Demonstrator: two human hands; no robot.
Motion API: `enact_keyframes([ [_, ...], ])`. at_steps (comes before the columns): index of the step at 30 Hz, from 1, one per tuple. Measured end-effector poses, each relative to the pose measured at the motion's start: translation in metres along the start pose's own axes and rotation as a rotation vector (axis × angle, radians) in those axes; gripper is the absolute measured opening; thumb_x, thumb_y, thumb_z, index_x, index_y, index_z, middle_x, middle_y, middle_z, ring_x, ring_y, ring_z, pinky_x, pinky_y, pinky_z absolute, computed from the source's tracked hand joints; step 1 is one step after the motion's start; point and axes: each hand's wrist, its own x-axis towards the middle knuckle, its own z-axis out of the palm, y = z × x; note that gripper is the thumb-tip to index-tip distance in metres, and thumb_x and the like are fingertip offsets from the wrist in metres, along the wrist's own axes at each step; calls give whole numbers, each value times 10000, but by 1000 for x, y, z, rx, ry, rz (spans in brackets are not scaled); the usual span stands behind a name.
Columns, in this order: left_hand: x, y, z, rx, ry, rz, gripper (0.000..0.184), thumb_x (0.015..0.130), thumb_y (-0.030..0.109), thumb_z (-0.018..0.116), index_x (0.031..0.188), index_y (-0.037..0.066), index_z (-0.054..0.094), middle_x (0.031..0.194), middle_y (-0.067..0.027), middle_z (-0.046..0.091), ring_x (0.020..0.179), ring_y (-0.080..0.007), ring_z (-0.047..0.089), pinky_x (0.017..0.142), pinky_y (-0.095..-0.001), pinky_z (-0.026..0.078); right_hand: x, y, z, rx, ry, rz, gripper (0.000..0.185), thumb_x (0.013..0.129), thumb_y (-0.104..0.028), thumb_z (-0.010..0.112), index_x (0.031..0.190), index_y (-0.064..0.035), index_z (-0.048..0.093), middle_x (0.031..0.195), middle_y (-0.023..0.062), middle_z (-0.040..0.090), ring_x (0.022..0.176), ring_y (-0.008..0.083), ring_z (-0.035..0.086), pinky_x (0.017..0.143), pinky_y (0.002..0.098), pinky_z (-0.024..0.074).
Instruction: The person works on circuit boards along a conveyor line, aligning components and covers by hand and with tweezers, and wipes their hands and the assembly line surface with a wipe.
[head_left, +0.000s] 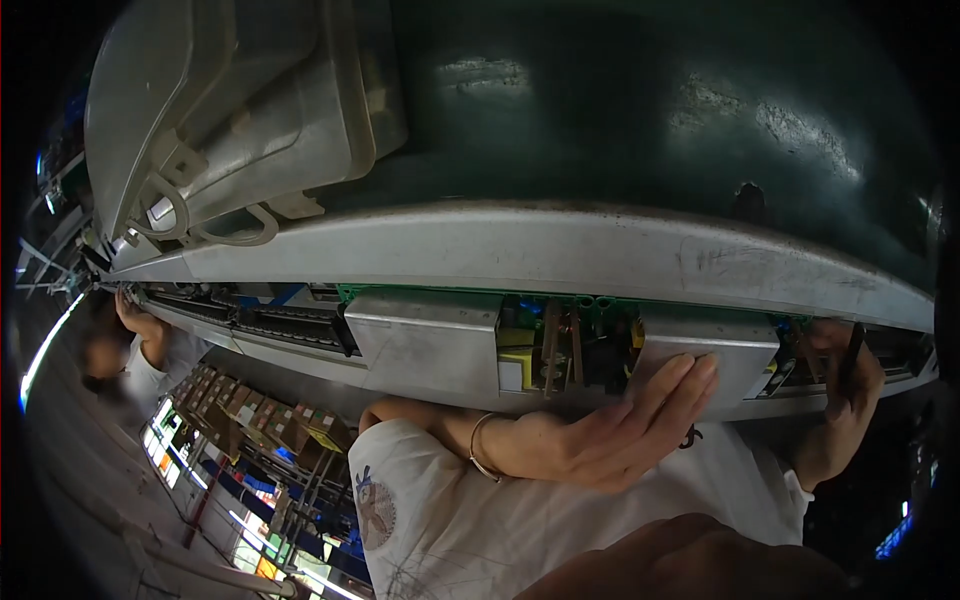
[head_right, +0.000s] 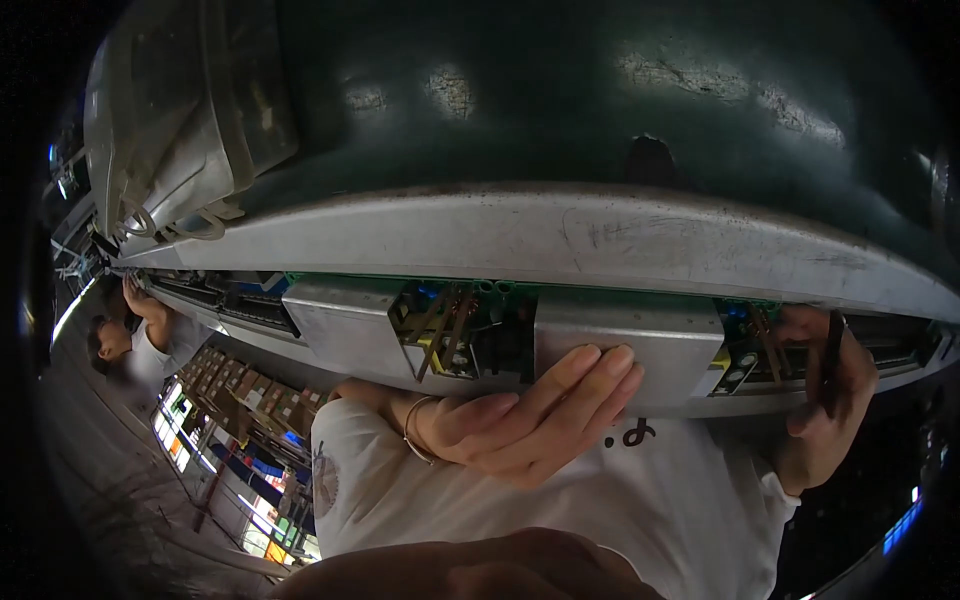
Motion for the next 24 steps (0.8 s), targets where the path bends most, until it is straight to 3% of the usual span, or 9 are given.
enact_keyframes([
  [5, 2, 6, -4, -50, -69, -24, 312, 869, 263, 436, 1055, 158, 664, 1145, 38, 633, 1087, -107, 587, 1084, -376, 186, 11, -15, -12, -177, 50, -68, 628, 686, -471, 723, 986, 60, 571, 878, 78, 592, 793, 121, 550, 712, 231, 413],
  [7, 0, 11, -2, -49, -73, -46, 324, 874, 255, 425, 1071, 137, 653, 1173, 20, 621, 1108, -118, 577, 1092, -384, 173, 21, -21, -27, -294, 51, -82, 497, 738, -373, 709, 962, 48, 570, 864, 62, 584, 760, 93, 526, 690, 219, 394],
  [9, 0, 13, -1, -12, -89, -56, 341, 883, 235, 407, 1121, 116, 621, 1218, -30, 595, 1161, -158, 544, 1104, -390, 155, 31, -28, -37, -519, -52, -175, 255, 761, -128, 682, 919, 29, 560, 838, 39, 567, 708, 64, 474, 644, 201, 363],
  [10, 1, 10, -3, -11, -75, -74, 341, 883, 235, 407, 1121, 116, 621, 1218, -30, 595, 1161, -158, 544, 1104, -390, 155, 33, -33, -33, -536, -57, -188, 255, 761, -128, 682, 919, 29, 560, 838, 39, 567, 708, 64, 474, 644, 201, 363],
  [12, 4, 1, -10, -46, -169, 76, 362, 898, 233, 386, 1172, 96, 579, 1254, -66, 568, 1202, -202, 511, 1116, -398, 132, 35, -48, -15, -490, -2, -272, 224, 711, -1, 693, 891, 23, 561, 793, 23, 558, 690, 61, 468, 628, 181, 346],
  [18, -6, 5, -7, -1, -177, 105, 416, 899, 278, 372, 1206, 44, 527, 1312, -142, 503, 1255, -284, 446, 1120, -424, 136, 51, -89, 45, -575, -374, -151, 291, 620, -18, 783, 802, 7, 558, 730, -2, 515, 676, 50, 463, 599, 181, 343],
  [21, -9, 13, 2, 51, -94, 45, 435, 891, 294, 374, 1212, 39, 519, 1327, -167, 480, 1277, -309, 410, 1117, -420, 153, 60, -88, 52, -670, -436, -253, 298, 593, -37, 806, 758, -10, 559, 693, -15, 505, 632, 40, 455, 552, 183, 334],
  [24, -7, 9, 0, 38, -120, 104, 436, 893, 300, 373, 1213, 43, 518, 1332, -161, 476, 1284, -301, 401, 1118, -421, 146, 71, -86, 48, -627, -469, -152, 301, 580, -68, 822, 733, -24, 566, 635, -31, 494, 581, 32, 445, 504, 184, 322],
])
